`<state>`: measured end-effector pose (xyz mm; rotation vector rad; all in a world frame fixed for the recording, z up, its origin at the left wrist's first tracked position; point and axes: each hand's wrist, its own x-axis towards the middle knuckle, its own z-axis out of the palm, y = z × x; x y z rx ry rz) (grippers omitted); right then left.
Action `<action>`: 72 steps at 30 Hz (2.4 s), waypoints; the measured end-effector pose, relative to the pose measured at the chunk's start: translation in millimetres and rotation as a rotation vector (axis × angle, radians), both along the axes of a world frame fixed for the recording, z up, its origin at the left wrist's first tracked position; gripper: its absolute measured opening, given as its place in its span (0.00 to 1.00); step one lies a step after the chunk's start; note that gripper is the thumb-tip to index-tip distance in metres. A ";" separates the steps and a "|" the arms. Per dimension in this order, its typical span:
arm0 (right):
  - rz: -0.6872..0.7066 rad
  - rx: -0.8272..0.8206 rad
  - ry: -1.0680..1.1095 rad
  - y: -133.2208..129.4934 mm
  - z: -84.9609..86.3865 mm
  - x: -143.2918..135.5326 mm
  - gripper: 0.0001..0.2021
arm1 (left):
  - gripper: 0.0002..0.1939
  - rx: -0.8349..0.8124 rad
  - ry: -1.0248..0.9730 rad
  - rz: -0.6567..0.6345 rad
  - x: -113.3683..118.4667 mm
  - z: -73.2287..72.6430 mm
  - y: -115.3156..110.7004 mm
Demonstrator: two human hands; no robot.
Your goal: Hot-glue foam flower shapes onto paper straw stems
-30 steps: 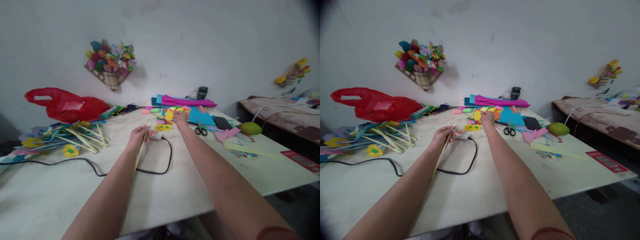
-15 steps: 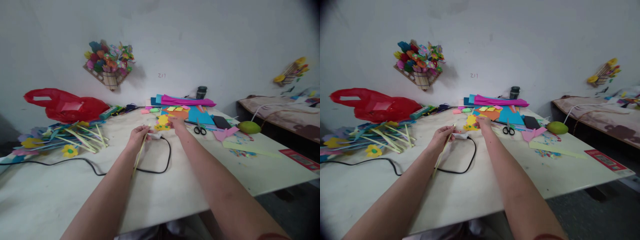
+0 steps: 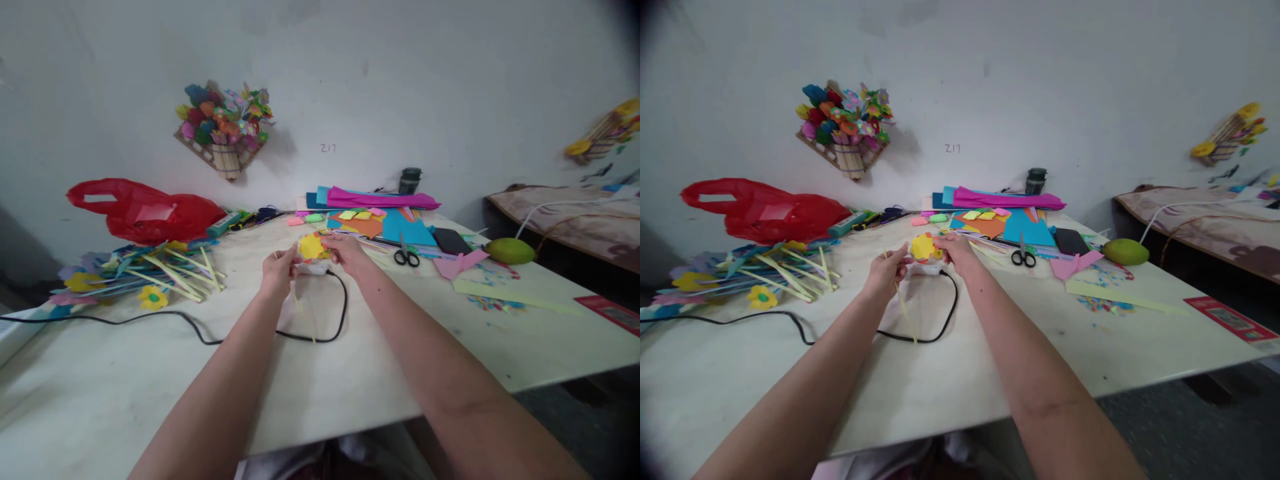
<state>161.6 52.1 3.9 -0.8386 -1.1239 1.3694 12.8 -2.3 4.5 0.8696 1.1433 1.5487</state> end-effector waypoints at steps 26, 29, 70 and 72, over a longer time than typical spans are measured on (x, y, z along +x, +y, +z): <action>0.131 0.093 -0.040 -2.6 -4.4 0.4 0.09 | 0.14 0.003 -0.062 -0.147 -1.0 0.2 0.7; 0.201 0.119 -0.074 -3.2 -4.5 1.4 0.11 | 0.14 -0.019 -0.108 -0.189 -1.4 0.8 1.1; 0.015 0.074 -0.301 -14.2 -3.1 -18.7 0.03 | 0.07 -0.049 0.140 -0.155 1.9 -3.8 2.7; 0.019 0.086 -0.330 -14.7 -3.2 -18.9 0.03 | 0.07 -0.047 0.133 -0.157 2.1 -3.2 2.0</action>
